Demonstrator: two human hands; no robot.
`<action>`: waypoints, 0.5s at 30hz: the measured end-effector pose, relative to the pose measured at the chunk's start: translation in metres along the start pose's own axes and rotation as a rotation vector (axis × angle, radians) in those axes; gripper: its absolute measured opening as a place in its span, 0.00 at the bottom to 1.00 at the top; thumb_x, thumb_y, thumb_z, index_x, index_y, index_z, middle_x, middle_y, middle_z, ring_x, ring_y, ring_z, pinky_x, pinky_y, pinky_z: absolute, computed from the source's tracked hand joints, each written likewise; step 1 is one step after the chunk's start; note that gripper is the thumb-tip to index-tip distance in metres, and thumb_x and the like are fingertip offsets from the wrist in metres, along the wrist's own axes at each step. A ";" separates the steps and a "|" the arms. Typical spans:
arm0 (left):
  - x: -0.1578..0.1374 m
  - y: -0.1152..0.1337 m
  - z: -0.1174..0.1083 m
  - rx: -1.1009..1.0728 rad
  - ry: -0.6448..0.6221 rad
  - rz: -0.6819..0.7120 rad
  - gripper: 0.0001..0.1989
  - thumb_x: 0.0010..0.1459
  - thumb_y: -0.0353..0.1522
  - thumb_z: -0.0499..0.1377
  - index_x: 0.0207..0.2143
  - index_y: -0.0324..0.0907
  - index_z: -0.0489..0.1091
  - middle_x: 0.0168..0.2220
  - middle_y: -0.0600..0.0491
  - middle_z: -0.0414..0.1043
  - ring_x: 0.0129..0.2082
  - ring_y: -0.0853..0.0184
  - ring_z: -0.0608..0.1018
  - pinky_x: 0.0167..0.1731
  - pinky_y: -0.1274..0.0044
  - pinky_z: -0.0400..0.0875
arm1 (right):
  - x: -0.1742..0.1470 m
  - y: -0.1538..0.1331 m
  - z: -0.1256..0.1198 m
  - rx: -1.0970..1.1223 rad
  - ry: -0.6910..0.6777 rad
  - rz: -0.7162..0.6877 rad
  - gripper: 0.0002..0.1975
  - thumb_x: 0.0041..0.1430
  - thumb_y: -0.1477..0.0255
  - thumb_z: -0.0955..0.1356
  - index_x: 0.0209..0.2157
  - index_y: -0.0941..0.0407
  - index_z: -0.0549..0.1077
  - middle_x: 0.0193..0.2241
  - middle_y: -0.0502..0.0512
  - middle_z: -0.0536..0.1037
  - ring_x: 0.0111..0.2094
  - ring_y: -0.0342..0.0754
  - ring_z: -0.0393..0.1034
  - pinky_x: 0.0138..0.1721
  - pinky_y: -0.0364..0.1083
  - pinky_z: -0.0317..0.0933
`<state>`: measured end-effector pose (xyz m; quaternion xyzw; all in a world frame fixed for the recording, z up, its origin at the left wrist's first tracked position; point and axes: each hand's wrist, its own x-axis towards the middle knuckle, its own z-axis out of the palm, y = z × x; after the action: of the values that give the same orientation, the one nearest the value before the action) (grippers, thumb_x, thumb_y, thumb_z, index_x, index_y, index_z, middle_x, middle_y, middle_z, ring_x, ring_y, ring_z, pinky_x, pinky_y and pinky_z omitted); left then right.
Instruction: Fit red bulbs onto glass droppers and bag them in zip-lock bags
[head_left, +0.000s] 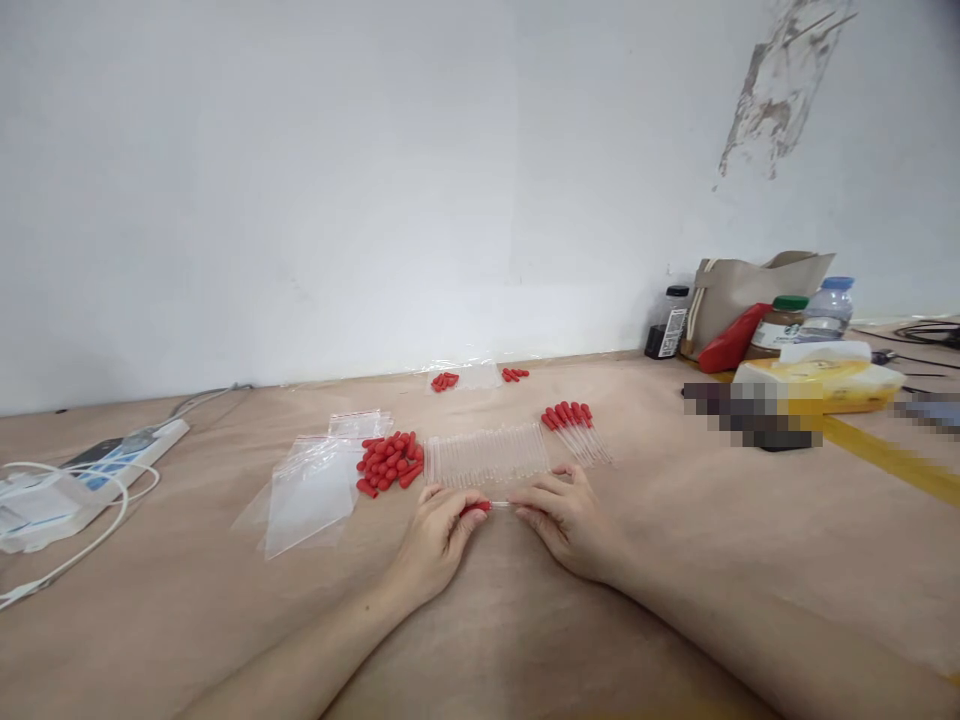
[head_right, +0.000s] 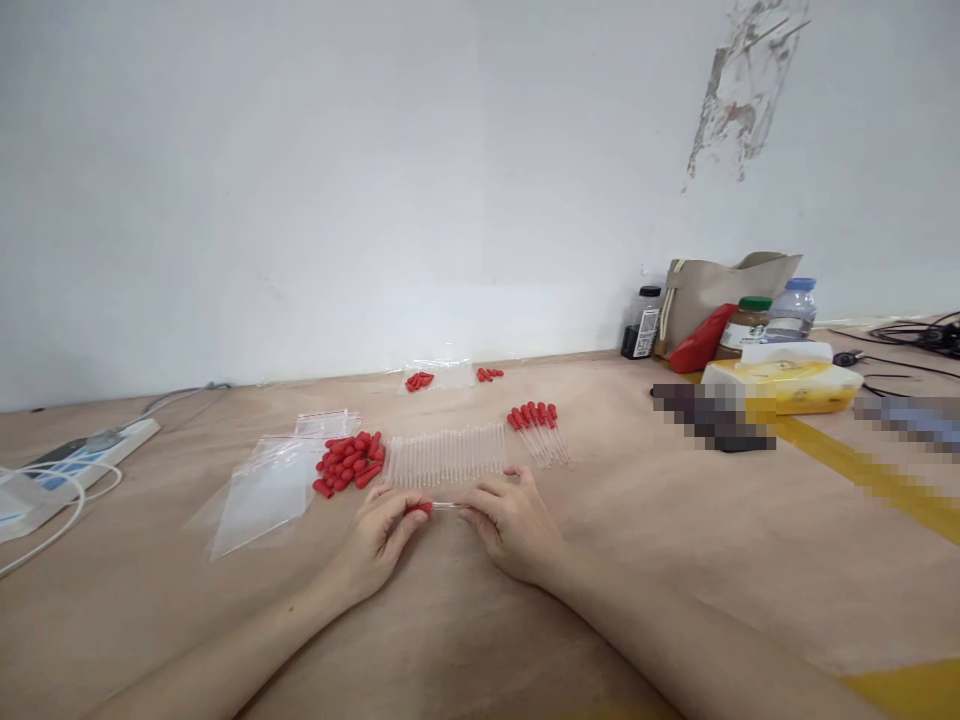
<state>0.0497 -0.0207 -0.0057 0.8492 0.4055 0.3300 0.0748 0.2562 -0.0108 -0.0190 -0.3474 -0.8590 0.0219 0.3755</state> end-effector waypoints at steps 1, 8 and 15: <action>0.000 0.001 0.000 -0.004 -0.008 0.011 0.07 0.60 0.31 0.49 0.35 0.43 0.66 0.30 0.56 0.72 0.30 0.69 0.70 0.37 0.74 0.58 | 0.000 0.001 0.000 0.011 0.003 -0.010 0.10 0.58 0.74 0.60 0.39 0.53 0.71 0.30 0.51 0.75 0.31 0.42 0.67 0.44 0.50 0.47; 0.000 0.005 -0.001 0.005 -0.019 0.088 0.09 0.60 0.31 0.49 0.32 0.42 0.69 0.25 0.57 0.72 0.25 0.70 0.70 0.39 0.73 0.58 | 0.000 0.008 0.000 0.029 -0.024 -0.105 0.11 0.58 0.75 0.61 0.39 0.51 0.71 0.31 0.50 0.76 0.31 0.41 0.67 0.44 0.50 0.46; 0.000 0.000 0.004 0.078 -0.042 0.158 0.09 0.60 0.31 0.49 0.31 0.42 0.68 0.26 0.55 0.72 0.25 0.70 0.71 0.42 0.71 0.57 | 0.003 0.007 -0.005 -0.144 -0.007 -0.218 0.14 0.56 0.79 0.59 0.34 0.53 0.73 0.24 0.49 0.72 0.25 0.40 0.62 0.36 0.47 0.45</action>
<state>0.0519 -0.0204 -0.0087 0.8875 0.3482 0.3010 0.0241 0.2621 -0.0047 -0.0157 -0.2781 -0.8923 -0.0796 0.3467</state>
